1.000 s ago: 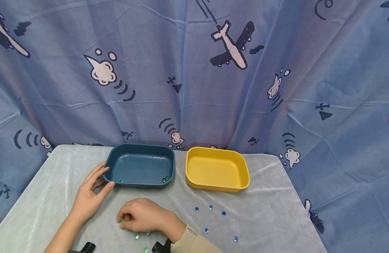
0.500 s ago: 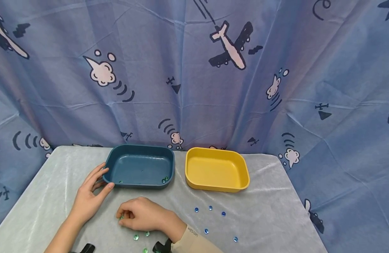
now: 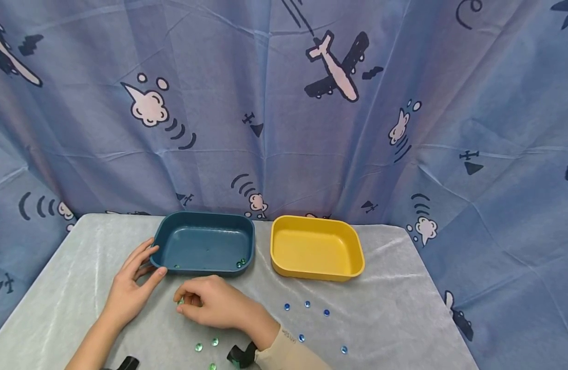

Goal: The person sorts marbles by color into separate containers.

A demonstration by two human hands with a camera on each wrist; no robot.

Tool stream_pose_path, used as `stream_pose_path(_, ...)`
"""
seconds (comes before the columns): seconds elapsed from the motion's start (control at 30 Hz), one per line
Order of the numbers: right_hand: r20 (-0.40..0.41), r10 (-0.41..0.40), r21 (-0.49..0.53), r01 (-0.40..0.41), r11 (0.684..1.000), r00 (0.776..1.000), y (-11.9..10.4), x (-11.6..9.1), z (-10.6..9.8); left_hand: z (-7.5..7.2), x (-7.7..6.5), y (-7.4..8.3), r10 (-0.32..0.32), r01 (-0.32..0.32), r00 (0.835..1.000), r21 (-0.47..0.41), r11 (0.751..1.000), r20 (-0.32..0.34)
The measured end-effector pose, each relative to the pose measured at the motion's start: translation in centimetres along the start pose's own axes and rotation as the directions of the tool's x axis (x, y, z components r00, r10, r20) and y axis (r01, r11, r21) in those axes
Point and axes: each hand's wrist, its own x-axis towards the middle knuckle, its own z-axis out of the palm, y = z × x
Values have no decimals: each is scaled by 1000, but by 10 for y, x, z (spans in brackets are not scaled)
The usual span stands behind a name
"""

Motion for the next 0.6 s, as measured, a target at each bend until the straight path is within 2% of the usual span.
stream_pose_path(0.3, -124, -14, 64, 22, 998, 992, 4, -4, -17, 0, -1, -1, -13, 13, 1000, 16, 1000, 0)
stream_pose_path(0.6, -214, 21, 198, 22, 980, 977, 7, -11, -35, 1, -1, 2, -22, 22, 1000, 19, 1000, -2)
